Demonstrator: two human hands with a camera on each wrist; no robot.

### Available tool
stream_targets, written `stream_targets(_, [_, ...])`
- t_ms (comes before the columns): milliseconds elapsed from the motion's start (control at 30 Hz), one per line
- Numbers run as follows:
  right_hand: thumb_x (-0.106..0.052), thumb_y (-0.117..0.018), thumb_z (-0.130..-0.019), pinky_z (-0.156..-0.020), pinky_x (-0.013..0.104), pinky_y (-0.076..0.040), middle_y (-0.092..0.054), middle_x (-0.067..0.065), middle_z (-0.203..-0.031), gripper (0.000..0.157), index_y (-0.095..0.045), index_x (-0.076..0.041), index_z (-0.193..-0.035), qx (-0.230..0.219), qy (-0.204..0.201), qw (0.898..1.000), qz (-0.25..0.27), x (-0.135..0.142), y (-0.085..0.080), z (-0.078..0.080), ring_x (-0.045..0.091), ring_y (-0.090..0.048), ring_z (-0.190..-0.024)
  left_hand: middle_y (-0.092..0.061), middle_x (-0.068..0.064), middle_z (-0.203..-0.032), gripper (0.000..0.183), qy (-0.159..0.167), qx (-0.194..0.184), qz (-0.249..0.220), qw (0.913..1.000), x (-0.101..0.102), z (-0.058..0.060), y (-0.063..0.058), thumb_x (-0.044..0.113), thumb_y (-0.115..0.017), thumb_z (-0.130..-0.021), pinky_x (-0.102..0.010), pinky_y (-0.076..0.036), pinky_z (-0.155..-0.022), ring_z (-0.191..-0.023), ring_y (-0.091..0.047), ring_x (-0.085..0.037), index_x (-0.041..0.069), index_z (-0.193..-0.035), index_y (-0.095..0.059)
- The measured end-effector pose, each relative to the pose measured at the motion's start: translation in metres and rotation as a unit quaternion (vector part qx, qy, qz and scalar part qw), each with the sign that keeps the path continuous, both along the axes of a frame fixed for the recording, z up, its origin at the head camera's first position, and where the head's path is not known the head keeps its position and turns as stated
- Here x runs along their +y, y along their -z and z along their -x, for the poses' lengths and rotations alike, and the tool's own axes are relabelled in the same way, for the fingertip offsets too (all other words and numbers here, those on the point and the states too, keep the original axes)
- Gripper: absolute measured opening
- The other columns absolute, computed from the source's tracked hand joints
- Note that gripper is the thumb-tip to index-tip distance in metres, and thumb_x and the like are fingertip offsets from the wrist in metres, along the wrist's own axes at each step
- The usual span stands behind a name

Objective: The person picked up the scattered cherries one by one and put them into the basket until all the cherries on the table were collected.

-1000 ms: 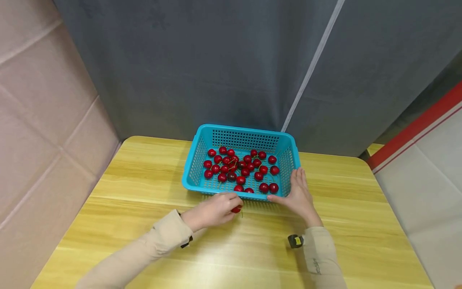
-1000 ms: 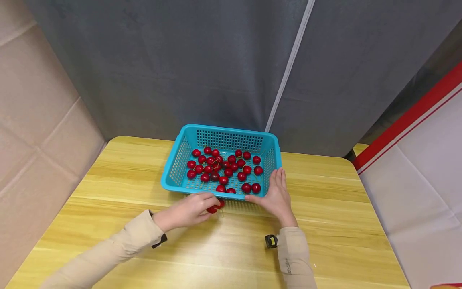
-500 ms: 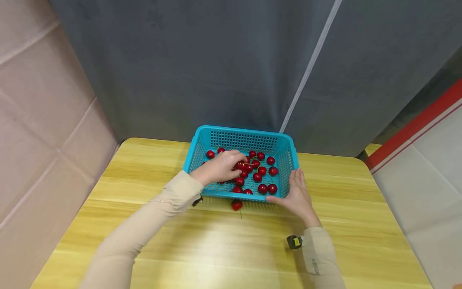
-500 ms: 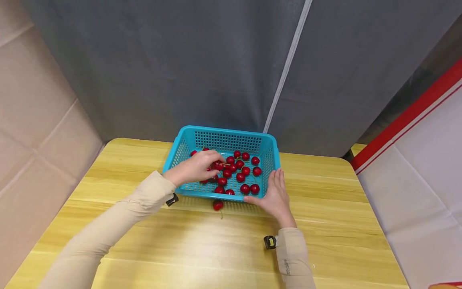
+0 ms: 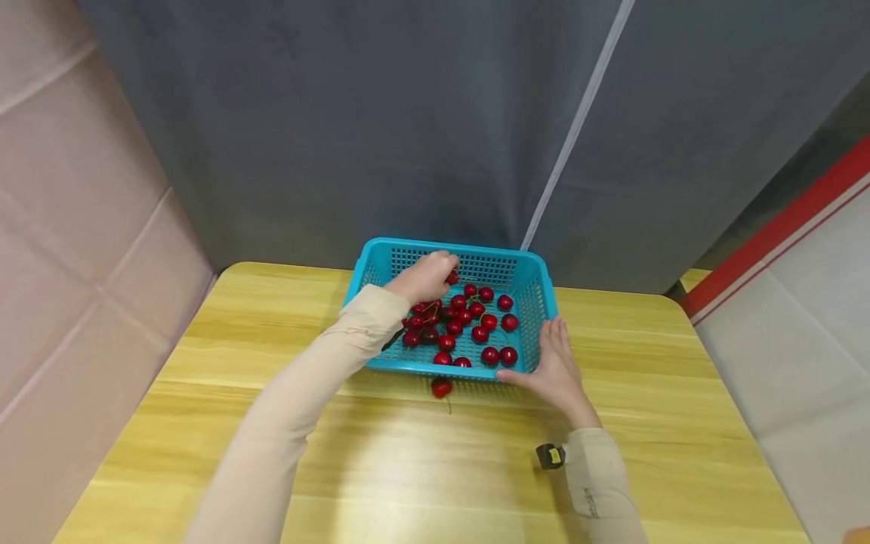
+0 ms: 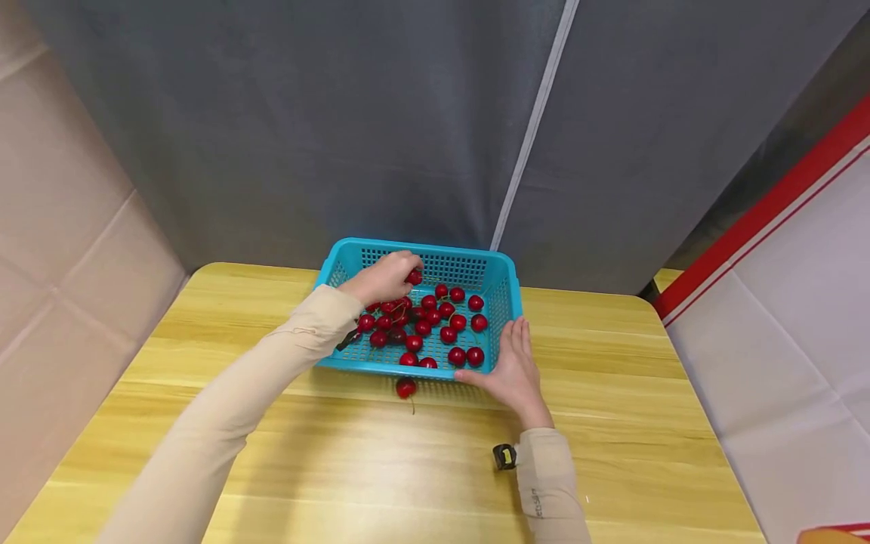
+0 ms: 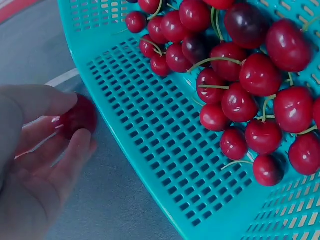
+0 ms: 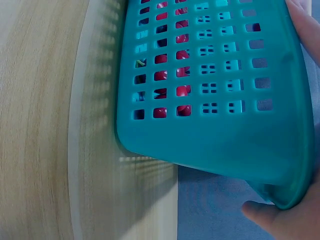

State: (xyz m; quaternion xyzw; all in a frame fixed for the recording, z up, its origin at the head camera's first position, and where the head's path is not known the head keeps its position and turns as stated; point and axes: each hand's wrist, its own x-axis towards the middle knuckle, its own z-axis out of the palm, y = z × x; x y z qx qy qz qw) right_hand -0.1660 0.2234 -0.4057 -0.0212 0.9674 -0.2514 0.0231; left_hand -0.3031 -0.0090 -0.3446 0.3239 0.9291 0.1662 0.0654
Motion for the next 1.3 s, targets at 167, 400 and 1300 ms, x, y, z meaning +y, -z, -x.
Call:
stream_targets(167, [-0.066,-0.069,-0.06,-0.108,0.053,-0.009,0.009,0.024,-0.148,0.128,-0.004,0.01,-0.141,-0.002,-0.003,1.0,0.001,-0.002,0.0,0.001,0.034,0.011,-0.137,-0.05,-0.015,-0.121,0.039,-0.015,-0.002,-0.002,0.9999,0.0,0.005,0.001,0.0,-0.056,-0.082,-0.031,-0.047,-0.087,-0.103,-0.053,-0.024,-0.001,-0.121,-0.052])
stream_targets(400, [-0.065,-0.069,-0.06,-0.108,0.053,-0.009,0.009,0.024,-0.148,0.127,-0.005,0.01,-0.141,0.0,-0.007,1.0,0.001,-0.001,0.0,0.003,0.033,0.012,-0.137,-0.049,-0.012,-0.121,0.037,-0.016,-0.014,0.017,0.9996,-0.002,0.001,-0.001,0.006,-0.057,-0.084,-0.03,-0.047,-0.086,-0.1,-0.053,-0.021,0.003,-0.12,-0.054])
stream_targets(1300, [-0.068,-0.068,-0.059,-0.108,0.054,-0.009,0.011,0.022,-0.148,0.13,-0.003,0.008,-0.141,-0.003,0.003,1.0,0.009,0.003,-0.002,0.007,0.033,0.012,-0.137,-0.06,-0.002,-0.094,0.02,0.217,0.102,-0.03,0.9705,-0.015,-0.137,0.017,0.01,-0.062,-0.081,-0.017,-0.048,-0.075,-0.084,-0.057,-0.013,0.006,-0.101,-0.062])
